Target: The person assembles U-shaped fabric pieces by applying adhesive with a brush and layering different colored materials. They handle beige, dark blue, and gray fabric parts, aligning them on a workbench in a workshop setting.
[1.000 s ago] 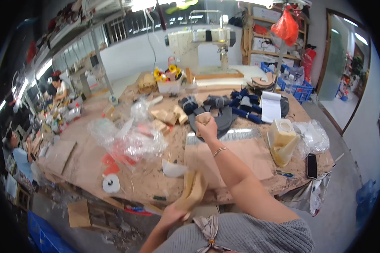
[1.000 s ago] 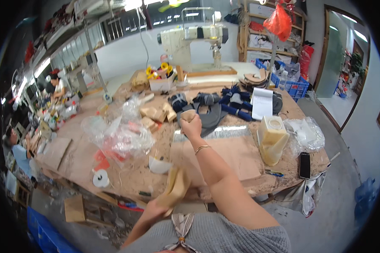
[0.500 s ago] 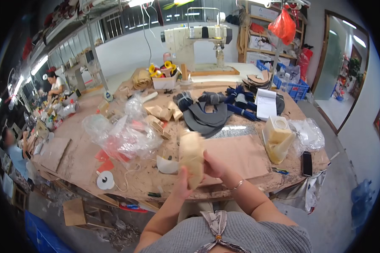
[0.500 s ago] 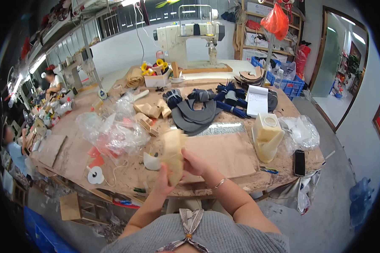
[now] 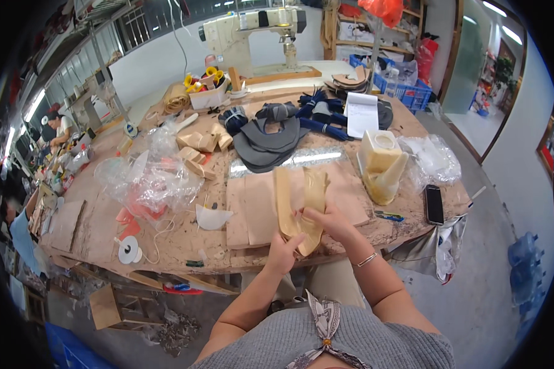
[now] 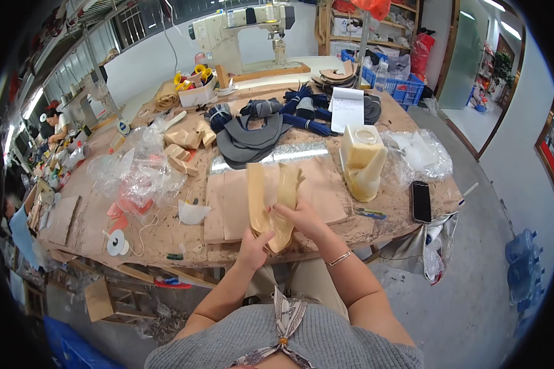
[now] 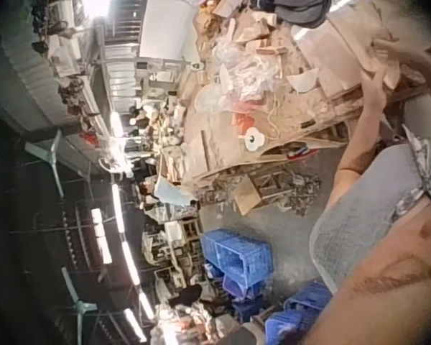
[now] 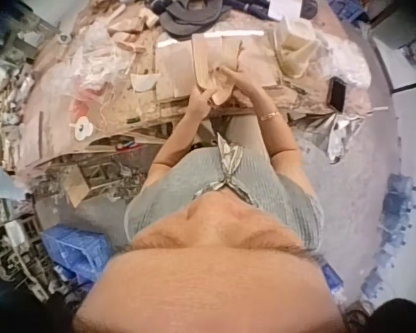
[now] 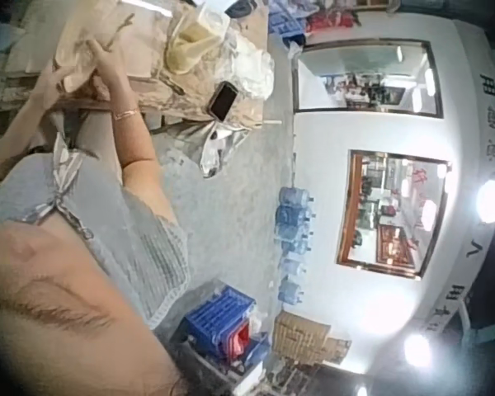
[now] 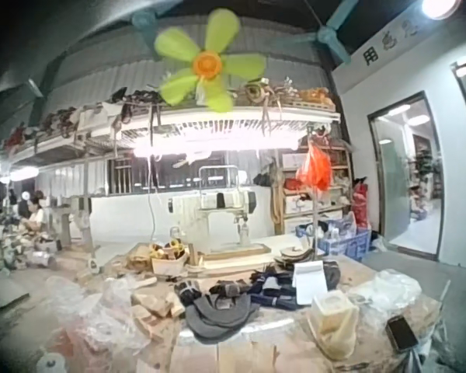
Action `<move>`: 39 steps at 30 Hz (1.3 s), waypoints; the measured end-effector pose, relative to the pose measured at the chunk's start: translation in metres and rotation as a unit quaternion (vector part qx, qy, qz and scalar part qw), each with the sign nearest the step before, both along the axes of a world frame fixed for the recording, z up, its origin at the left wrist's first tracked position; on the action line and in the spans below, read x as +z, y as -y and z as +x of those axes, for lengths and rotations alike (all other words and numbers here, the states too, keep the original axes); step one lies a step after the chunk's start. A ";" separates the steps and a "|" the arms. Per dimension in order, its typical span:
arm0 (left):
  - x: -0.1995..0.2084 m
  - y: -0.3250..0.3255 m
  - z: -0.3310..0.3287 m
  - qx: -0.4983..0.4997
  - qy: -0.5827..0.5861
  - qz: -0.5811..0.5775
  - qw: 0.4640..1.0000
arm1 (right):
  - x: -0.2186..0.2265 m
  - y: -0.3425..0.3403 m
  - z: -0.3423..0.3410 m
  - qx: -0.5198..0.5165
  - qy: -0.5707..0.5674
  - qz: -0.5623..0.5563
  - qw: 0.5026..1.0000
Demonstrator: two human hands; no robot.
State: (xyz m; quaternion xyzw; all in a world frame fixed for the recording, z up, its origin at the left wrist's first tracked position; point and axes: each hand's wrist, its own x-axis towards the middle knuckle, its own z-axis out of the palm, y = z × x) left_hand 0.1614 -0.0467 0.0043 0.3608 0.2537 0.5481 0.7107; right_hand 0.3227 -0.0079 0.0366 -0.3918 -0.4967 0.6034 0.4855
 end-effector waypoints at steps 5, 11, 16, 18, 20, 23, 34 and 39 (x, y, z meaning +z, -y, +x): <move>0.011 -0.007 -0.018 0.088 0.095 0.012 0.991 | 0.002 -0.010 0.000 -0.096 -0.122 0.036 0.987; 0.014 0.013 -0.023 0.328 -0.620 0.310 0.642 | -0.029 -0.018 0.006 -0.246 0.244 0.194 0.918; -0.016 -0.001 -0.037 0.085 -0.607 0.465 0.639 | -0.045 0.000 0.007 -0.341 0.274 0.288 0.852; 0.009 0.002 -0.026 0.106 -0.601 0.456 0.648 | -0.046 0.020 0.010 -0.348 0.272 0.290 0.849; 0.020 0.002 -0.021 0.115 -0.617 0.468 0.622 | -0.049 0.049 0.007 -0.321 0.300 0.265 0.859; 0.032 -0.002 -0.011 0.114 -0.645 0.443 0.612 | -0.049 0.070 0.002 -0.244 0.266 0.130 0.924; 0.019 -0.022 -0.036 0.035 -0.531 0.289 0.795 | -0.041 0.057 -0.018 -0.048 -0.032 -0.086 0.995; 0.006 -0.029 -0.047 -0.008 -0.457 0.208 0.865 | -0.018 0.060 -0.024 -0.119 0.195 0.099 0.969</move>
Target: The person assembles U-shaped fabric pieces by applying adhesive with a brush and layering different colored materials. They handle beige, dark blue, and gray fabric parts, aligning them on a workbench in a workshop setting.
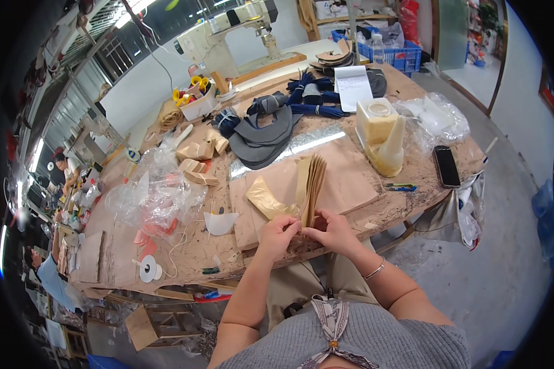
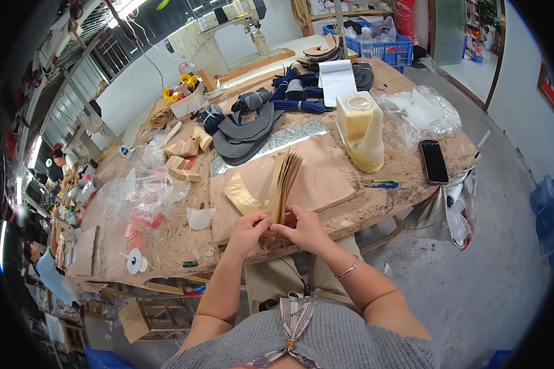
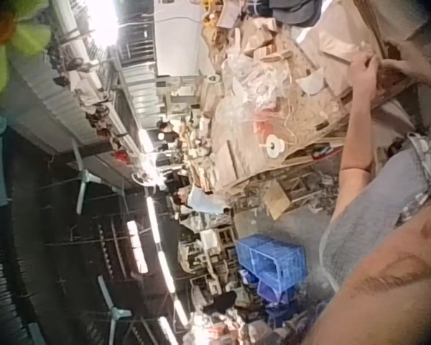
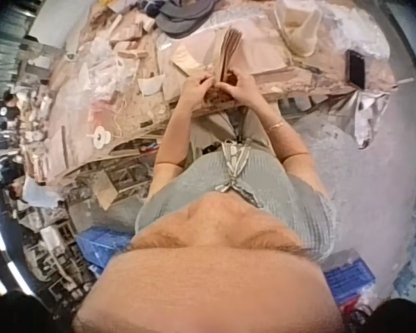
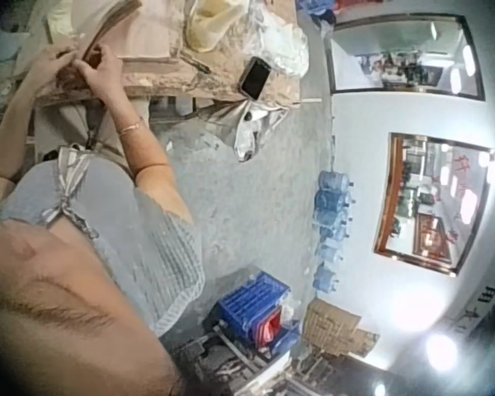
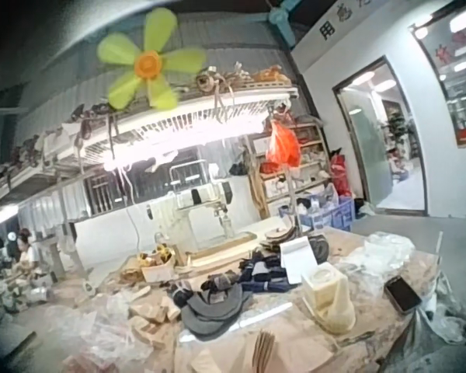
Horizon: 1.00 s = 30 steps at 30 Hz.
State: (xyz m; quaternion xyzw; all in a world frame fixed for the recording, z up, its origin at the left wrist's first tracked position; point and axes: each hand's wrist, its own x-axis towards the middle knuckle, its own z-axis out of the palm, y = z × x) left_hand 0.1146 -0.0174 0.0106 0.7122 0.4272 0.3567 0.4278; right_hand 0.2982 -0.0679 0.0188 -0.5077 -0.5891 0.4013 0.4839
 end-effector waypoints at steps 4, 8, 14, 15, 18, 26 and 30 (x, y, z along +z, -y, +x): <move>-0.001 -0.004 -0.001 -0.017 0.012 -0.046 0.999 | -0.007 -0.006 0.001 -0.022 0.036 0.012 0.999; 0.000 -0.003 0.000 -0.011 -0.003 -0.025 1.000 | -0.005 -0.007 0.000 -0.038 0.060 0.027 0.997; 0.005 0.007 0.009 -0.012 -0.033 0.118 0.992 | 0.005 -0.006 -0.002 -0.041 0.116 0.037 0.992; 0.006 0.010 0.012 -0.002 -0.034 0.143 0.989 | 0.006 -0.005 -0.004 -0.046 0.125 0.045 0.990; 0.004 0.013 0.016 0.011 -0.039 0.182 0.982 | 0.006 -0.003 -0.009 -0.057 0.136 0.061 0.987; 0.004 0.014 0.019 0.028 -0.059 0.196 0.978 | -0.012 -0.008 -0.012 -0.091 0.125 0.103 0.983; 0.006 0.014 0.014 0.030 -0.008 0.141 0.989 | -0.015 -0.010 -0.007 -0.084 0.099 0.040 0.991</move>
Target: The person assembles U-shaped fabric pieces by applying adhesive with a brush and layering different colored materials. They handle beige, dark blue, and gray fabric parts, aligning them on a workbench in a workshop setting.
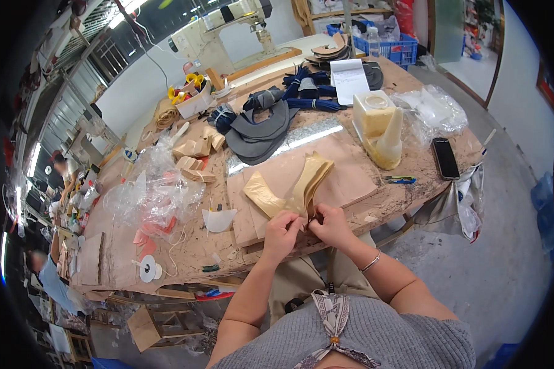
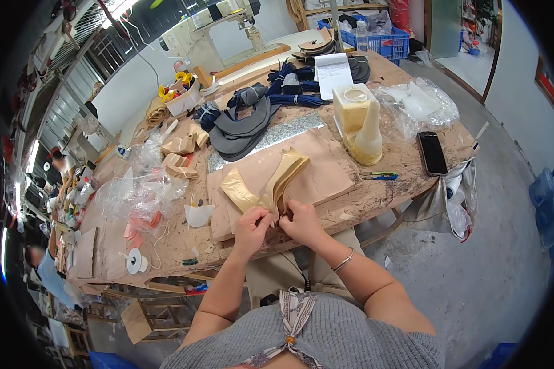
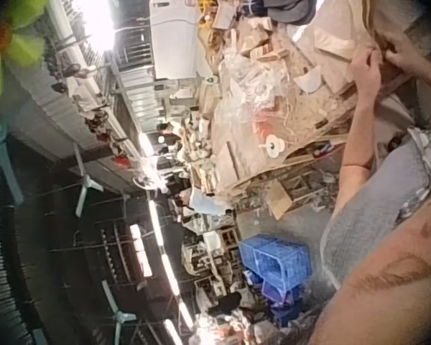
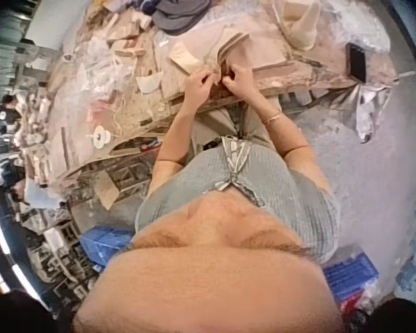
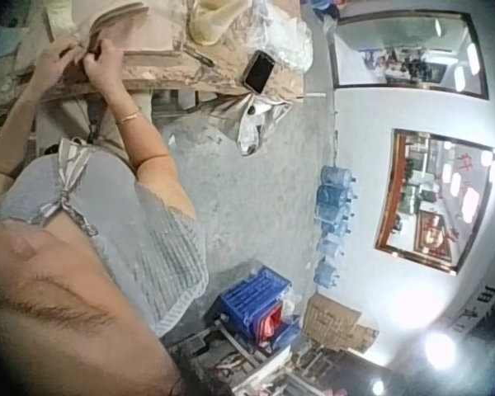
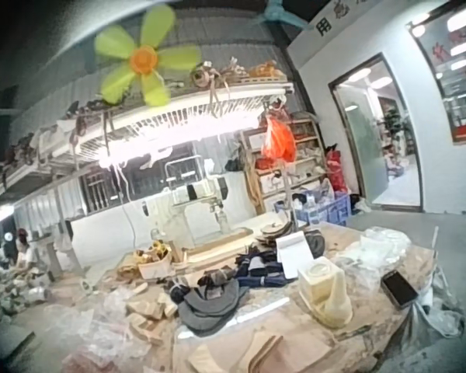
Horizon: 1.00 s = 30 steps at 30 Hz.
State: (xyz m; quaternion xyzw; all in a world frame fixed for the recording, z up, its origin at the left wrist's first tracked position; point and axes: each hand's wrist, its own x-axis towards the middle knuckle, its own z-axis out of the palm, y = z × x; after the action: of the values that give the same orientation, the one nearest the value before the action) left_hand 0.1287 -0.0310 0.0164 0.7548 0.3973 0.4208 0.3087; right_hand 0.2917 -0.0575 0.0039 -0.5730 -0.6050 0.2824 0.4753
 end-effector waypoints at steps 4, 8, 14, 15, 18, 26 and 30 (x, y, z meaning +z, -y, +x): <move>-0.009 -0.003 -0.002 0.047 0.018 -0.010 0.999 | -0.024 -0.007 0.000 0.045 -0.177 -0.051 0.982; -0.006 0.003 0.006 0.052 0.024 0.035 0.998 | 0.002 0.000 0.001 0.041 -0.115 -0.074 0.990; -0.013 -0.009 -0.023 0.006 0.496 -0.288 0.819 | -0.004 -0.009 0.026 0.002 -0.199 -0.062 0.978; -0.013 -0.009 -0.029 0.017 0.532 -0.280 0.799 | -0.006 -0.009 0.034 -0.003 -0.196 -0.055 0.979; -0.013 -0.013 -0.055 0.053 0.579 -0.259 0.771 | 0.003 -0.003 0.059 0.004 -0.341 -0.168 0.925; 0.028 -0.034 -0.152 0.077 0.571 -0.293 0.763 | -0.007 0.004 0.129 -0.120 -0.338 -0.053 0.932; 0.083 -0.018 -0.172 0.071 0.520 -0.318 0.790 | -0.007 0.021 0.164 -0.027 -0.311 -0.149 0.938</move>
State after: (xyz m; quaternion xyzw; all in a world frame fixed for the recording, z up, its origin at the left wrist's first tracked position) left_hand -0.0428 -0.0129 0.0992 0.2512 0.3409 0.6205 0.6600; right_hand 0.4559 -0.0787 -0.0034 -0.5364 -0.3625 0.5206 0.5567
